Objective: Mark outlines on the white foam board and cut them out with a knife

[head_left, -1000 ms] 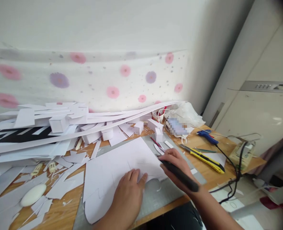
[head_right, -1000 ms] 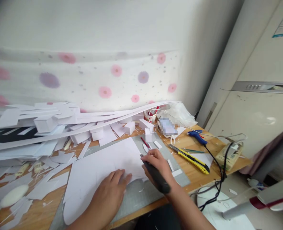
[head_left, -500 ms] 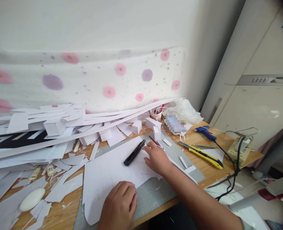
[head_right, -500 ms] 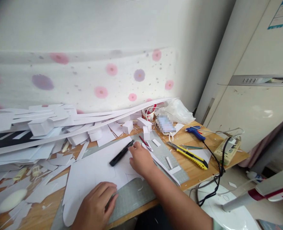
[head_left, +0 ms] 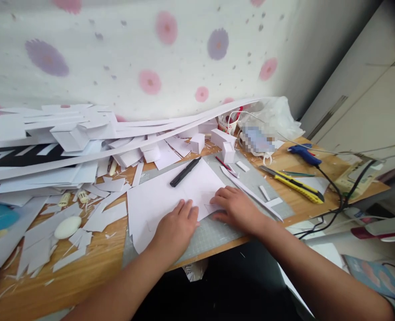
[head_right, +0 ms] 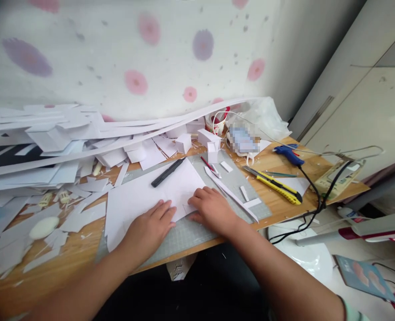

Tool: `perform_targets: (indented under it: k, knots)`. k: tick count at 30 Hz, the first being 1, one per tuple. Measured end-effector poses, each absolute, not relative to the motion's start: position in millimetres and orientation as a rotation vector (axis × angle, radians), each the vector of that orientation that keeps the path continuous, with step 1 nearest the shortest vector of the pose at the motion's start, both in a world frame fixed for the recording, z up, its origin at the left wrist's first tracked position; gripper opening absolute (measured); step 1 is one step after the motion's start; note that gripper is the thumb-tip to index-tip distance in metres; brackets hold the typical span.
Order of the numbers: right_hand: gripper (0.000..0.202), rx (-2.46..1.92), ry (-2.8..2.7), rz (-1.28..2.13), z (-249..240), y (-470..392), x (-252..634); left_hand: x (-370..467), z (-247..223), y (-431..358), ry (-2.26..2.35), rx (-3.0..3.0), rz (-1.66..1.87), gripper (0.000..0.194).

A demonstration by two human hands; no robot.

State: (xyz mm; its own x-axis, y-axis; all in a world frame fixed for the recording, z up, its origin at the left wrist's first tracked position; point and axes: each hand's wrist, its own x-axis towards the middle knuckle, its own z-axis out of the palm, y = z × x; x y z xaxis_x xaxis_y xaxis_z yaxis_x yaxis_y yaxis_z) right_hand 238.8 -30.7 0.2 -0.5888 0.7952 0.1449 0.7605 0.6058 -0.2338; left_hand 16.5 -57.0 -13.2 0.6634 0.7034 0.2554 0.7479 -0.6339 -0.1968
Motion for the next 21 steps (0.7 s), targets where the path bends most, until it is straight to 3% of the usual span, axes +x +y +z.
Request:
perform_targets:
  k: [15,21]
  knots:
    - [0.013,-1.083,-2.622,-0.211,1,-30,229,9,-2,-49,-0.691,-2.529,-0.335,0.022]
    - [0.019,-0.975,-2.542,-0.399,-3,-32,228,8,-5,-48,-0.72,-2.52,-0.416,0.02]
